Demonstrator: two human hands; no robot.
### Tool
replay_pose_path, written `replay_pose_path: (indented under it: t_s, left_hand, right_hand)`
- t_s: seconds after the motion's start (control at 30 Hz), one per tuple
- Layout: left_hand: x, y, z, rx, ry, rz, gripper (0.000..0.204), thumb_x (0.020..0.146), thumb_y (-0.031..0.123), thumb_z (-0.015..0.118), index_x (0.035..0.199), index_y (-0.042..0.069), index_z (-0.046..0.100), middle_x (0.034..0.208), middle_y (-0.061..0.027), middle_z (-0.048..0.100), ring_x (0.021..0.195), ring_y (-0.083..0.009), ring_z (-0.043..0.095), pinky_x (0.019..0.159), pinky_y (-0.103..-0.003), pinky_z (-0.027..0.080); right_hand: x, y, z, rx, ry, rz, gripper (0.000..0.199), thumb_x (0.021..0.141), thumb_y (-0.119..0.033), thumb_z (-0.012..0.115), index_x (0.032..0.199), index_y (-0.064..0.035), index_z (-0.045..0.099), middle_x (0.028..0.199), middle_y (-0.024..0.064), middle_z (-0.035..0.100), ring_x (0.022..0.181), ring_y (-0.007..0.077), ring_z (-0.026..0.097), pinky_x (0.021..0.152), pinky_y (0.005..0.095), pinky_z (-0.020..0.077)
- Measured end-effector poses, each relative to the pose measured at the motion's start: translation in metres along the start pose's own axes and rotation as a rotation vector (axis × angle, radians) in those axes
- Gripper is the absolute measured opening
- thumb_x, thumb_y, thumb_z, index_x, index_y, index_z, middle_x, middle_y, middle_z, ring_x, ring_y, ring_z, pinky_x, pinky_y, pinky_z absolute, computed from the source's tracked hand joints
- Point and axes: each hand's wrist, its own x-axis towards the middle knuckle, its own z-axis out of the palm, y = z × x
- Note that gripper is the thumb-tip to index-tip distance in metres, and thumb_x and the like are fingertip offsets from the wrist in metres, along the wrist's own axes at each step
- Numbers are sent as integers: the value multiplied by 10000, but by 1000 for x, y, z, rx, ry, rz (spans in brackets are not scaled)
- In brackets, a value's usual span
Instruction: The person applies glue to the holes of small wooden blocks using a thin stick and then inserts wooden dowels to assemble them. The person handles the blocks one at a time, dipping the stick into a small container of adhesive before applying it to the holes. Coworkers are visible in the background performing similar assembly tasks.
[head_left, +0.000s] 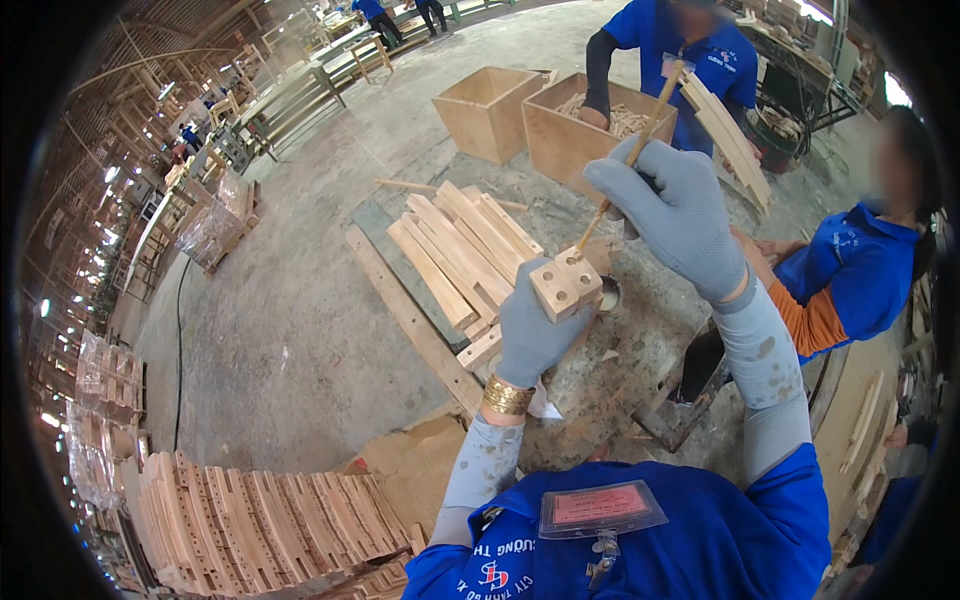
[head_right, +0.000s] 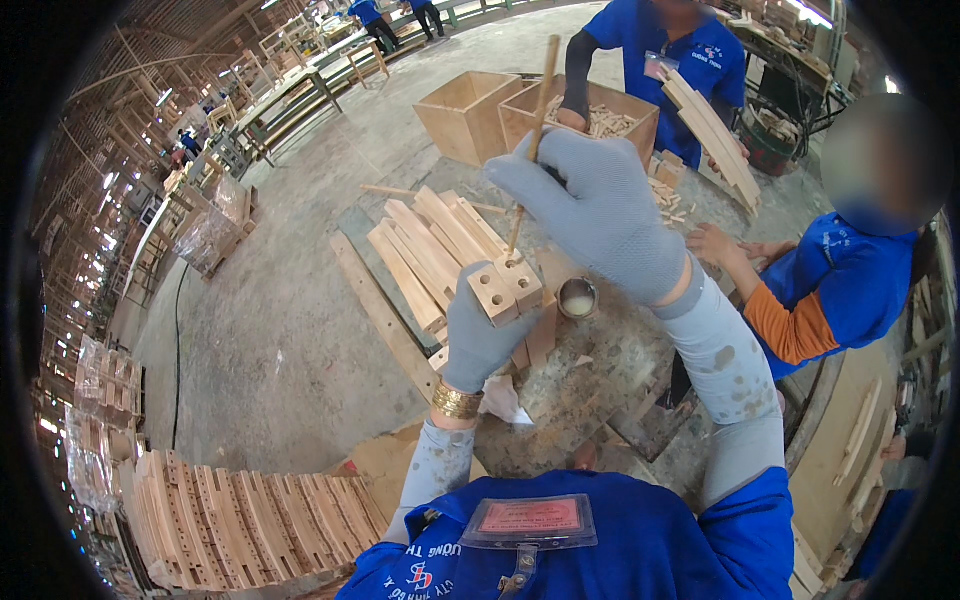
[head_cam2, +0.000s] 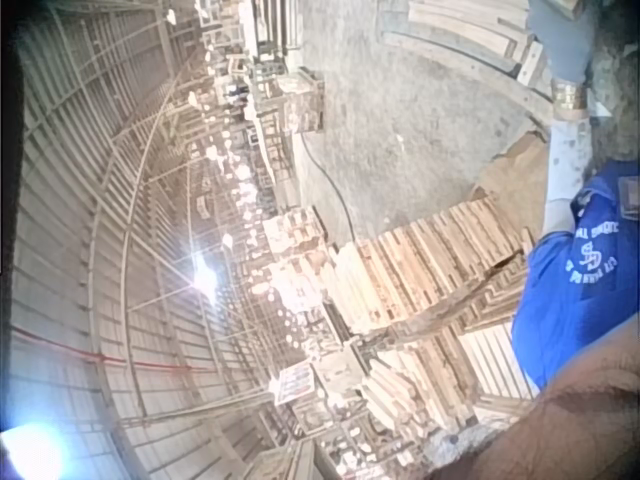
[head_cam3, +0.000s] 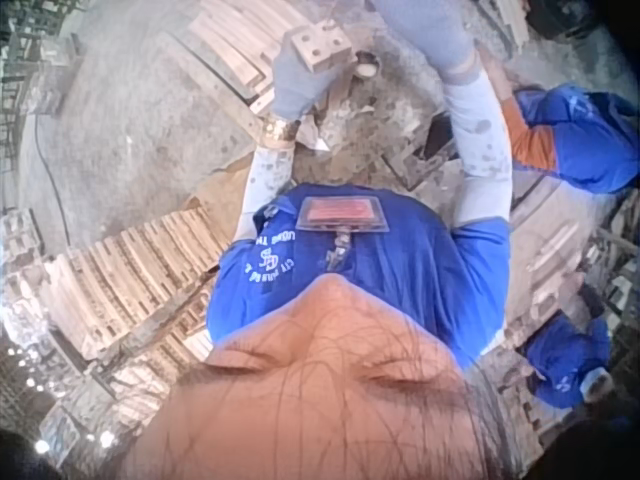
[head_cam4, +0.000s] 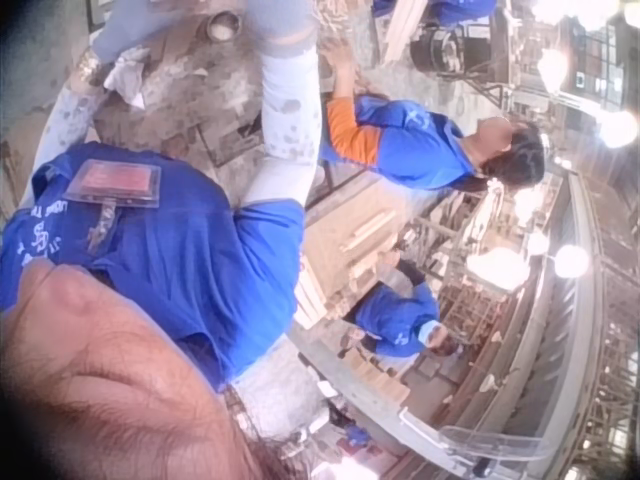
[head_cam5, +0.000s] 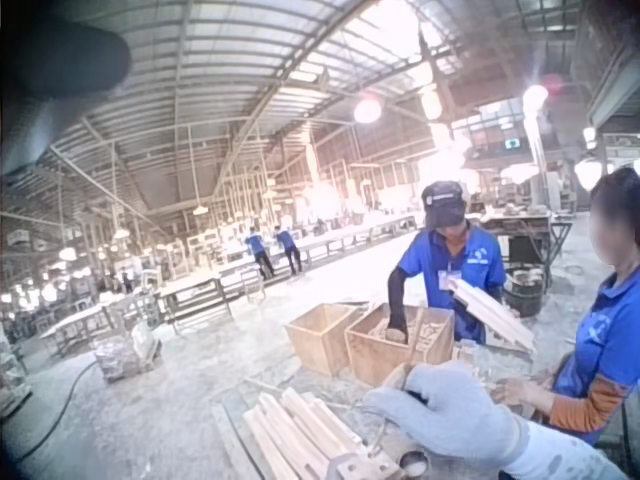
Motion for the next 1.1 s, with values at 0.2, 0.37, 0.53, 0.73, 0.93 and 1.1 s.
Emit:
replay_pose_path:
  t_s: [0.2,0.37,0.53,0.73,0.93,1.1]
  left_hand:
    - [0,-3,2,-35,3,17,551,665,291,775,1054,43,476,913,-115,607,775,-256,634,644,-330,507]
    - [-1,-2,1,-42,15,13,563,663,304,777,1058,41,473,892,-114,610,761,-261,635,638,-332,507]
    - [-1,-2,0,-10,23,19,576,659,313,781,1060,40,471,892,-122,623,771,-262,641,637,-329,510]
    - [-1,6,-2,-76,-34,-103,567,637,217,776,1073,33,463,946,-116,611,840,-230,620,713,-324,501]
    - [-2,4,-2,-37,4,-24,572,642,245,779,1071,36,464,910,-115,626,798,-236,636,670,-328,509]
    - [-1,2,0,-27,7,-41,571,636,247,784,1064,34,471,918,-118,626,798,-237,636,675,-325,510]
  right_hand:
    - [-13,13,-7,-15,-52,-31,181,848,-196,607,833,-20,647,544,64,523,419,111,482,411,249,352]
    - [-30,20,-6,353,47,433,193,873,-193,582,816,-14,626,589,13,569,428,52,471,402,189,356]
    - [-47,26,-5,426,194,572,181,886,-179,553,836,-9,589,608,26,582,442,41,495,393,170,374]
    - [-59,34,-2,516,291,511,181,887,-177,555,850,-1,580,604,44,580,442,54,506,394,174,378]
    - [-63,29,-3,524,263,526,174,895,-162,536,838,-1,571,610,46,583,443,59,509,402,176,379]
    - [-59,29,-6,505,336,506,205,902,-192,524,819,-7,561,609,42,575,454,63,510,410,176,377]
